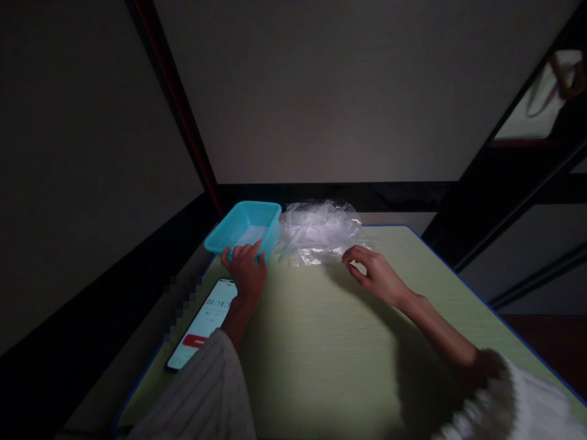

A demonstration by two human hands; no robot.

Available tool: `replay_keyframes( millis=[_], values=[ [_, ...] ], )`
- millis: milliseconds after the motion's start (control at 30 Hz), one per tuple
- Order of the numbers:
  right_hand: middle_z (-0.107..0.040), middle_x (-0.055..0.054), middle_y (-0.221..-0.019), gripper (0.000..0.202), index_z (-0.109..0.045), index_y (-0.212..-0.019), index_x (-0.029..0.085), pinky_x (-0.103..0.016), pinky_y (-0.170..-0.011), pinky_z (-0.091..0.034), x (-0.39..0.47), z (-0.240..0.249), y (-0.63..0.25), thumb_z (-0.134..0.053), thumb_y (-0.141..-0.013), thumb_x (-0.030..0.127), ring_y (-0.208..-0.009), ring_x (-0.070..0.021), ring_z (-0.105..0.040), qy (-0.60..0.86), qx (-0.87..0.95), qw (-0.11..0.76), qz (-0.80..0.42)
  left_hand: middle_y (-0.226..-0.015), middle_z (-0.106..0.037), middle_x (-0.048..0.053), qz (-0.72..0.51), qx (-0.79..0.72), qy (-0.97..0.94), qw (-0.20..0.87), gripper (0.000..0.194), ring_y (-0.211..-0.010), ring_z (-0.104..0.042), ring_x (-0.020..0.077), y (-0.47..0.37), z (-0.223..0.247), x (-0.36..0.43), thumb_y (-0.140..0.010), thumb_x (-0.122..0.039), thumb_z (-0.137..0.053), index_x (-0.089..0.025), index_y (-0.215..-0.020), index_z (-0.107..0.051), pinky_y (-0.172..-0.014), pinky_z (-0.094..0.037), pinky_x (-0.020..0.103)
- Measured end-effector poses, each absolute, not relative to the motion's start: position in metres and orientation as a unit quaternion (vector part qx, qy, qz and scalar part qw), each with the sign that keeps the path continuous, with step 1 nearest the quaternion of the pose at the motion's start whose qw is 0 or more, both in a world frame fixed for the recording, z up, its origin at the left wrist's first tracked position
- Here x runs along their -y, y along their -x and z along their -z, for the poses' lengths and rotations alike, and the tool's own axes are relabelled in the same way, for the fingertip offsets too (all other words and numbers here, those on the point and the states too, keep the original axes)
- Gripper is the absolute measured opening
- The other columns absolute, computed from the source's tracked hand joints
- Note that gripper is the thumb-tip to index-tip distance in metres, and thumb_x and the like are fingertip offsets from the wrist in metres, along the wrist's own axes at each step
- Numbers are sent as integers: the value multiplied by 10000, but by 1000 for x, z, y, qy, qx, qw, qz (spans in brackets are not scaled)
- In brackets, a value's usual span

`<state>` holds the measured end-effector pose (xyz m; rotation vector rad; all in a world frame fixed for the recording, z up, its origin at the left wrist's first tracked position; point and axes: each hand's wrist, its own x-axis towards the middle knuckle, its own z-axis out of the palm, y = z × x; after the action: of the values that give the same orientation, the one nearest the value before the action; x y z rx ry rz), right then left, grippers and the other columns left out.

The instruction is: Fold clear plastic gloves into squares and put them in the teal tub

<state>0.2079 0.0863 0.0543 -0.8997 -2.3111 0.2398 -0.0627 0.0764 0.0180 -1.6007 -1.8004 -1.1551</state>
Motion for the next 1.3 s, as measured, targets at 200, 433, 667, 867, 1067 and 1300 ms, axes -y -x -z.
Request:
replay_keyframes(
  millis=[200,433,667,867,1067,1300],
  values=[
    [-606,-67,-802,161,-548,-763,169,-304,-690,-450,-92,-42,-209,-421,-752,70,-754,-188,-577,371,880,285,-86,-755,-663,58,397,676,582,214,211,-828,-557,251,60,-22,-75,-760,-150,-507,-177,-898,-665,-918,-271,463],
    [-636,-115,-846,204,-608,-830,122,-327,-715,-460,-101,-25,-208,-434,-744,60,-796,-221,-588,410,881,230,-59,-781,-657,85,383,680,589,209,235,-860,-548,269,57,-25,-74,-771,-151,-492,-150,-941,-655,-921,-275,473],
    [-608,-120,-1145,256,-650,-1010,155,-388,-878,-425,-94,-21,-195,-452,-869,235,-1045,-254,-534,366,915,164,-40,-819,-660,92,389,672,591,217,242,-878,-549,273,58,-23,-77,-773,-158,-486,-154,-953,-648,-939,-280,490],
    [-447,-151,-1347,344,-630,-1106,151,-487,-1006,-296,-87,-17,-186,-429,-897,337,-1240,-313,-377,377,916,131,-21,-999,-629,104,414,644,600,232,335,-983,-525,275,55,-24,-74,-754,-168,-507,-170,-1079,-588,-1011,-216,510],
    [-289,-154,-1443,428,-590,-1177,196,-579,-1021,-189,-85,-16,-165,-397,-892,450,-1317,-352,-229,386,916,110,-9,-1035,-609,89,433,542,688,213,230,-1036,-526,228,33,-16,-64,-783,-124,-449,-186,-941,-605,-1055,-172,516],
    [-296,-142,-1442,540,-461,-1300,160,-612,-1014,-178,-92,-8,-140,-356,-890,497,-1324,-349,-209,382,919,96,2,-1098,-582,116,375,537,743,137,201,-1093,-508,236,12,-5,-49,-753,-67,-464,-172,-833,-616,-1026,-284,493]
  ],
)
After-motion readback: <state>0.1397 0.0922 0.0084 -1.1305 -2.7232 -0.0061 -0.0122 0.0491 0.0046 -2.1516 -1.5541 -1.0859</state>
